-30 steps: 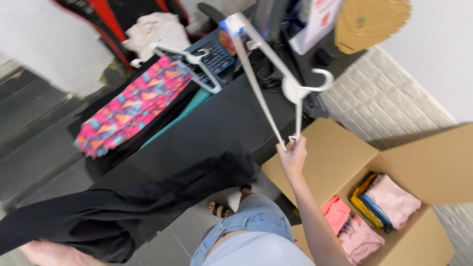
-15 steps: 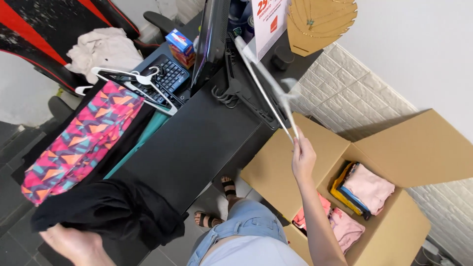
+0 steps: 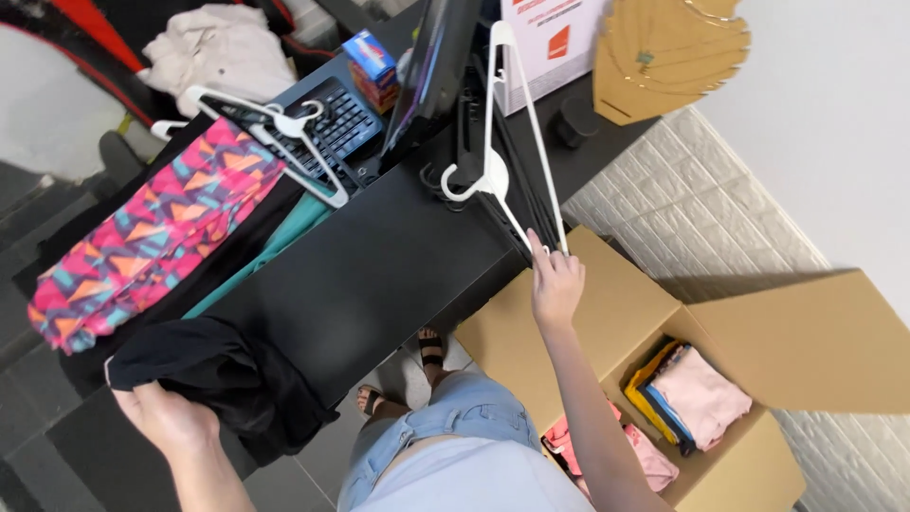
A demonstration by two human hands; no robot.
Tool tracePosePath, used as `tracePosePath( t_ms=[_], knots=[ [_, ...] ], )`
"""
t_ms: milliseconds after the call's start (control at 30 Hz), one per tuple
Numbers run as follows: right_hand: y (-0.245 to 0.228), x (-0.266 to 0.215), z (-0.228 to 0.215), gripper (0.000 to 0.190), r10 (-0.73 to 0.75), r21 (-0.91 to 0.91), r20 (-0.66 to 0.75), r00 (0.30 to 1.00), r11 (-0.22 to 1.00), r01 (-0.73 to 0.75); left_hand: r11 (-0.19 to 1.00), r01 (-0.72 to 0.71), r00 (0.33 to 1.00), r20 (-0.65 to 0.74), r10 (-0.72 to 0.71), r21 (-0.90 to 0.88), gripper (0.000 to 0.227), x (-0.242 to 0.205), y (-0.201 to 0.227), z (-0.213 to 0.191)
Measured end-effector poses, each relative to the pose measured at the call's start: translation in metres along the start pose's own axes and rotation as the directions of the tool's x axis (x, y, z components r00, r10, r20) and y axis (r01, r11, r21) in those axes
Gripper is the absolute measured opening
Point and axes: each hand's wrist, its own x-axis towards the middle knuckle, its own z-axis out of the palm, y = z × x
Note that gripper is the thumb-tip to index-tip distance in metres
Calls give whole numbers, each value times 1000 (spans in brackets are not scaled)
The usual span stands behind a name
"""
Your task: Folding various clothing items and packing them into a cardboard box for shipping or storage.
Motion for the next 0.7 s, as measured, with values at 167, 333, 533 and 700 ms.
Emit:
tracePosePath(
  t_ms=[167, 333, 533, 700],
  knots=[
    [2, -23, 0, 39, -69, -9, -15, 998, 998, 69, 1000, 13, 1000, -8, -13, 18, 24, -5, -5, -5],
    [3, -24, 16, 40, -43, -25, 48, 998, 999, 44, 998, 38, 999, -3, -37, 44, 20, -9, -10, -5],
    [6, 1, 24, 43, -23, 80, 178, 984, 997, 9, 996, 73, 997, 0, -73, 58, 18, -5, -14, -2],
    [9, 11, 37, 42, -38, 179, 335, 941, 984, -24, 993, 77, 996, 32, -81, 91, 14, -4, -15, 0]
  ],
)
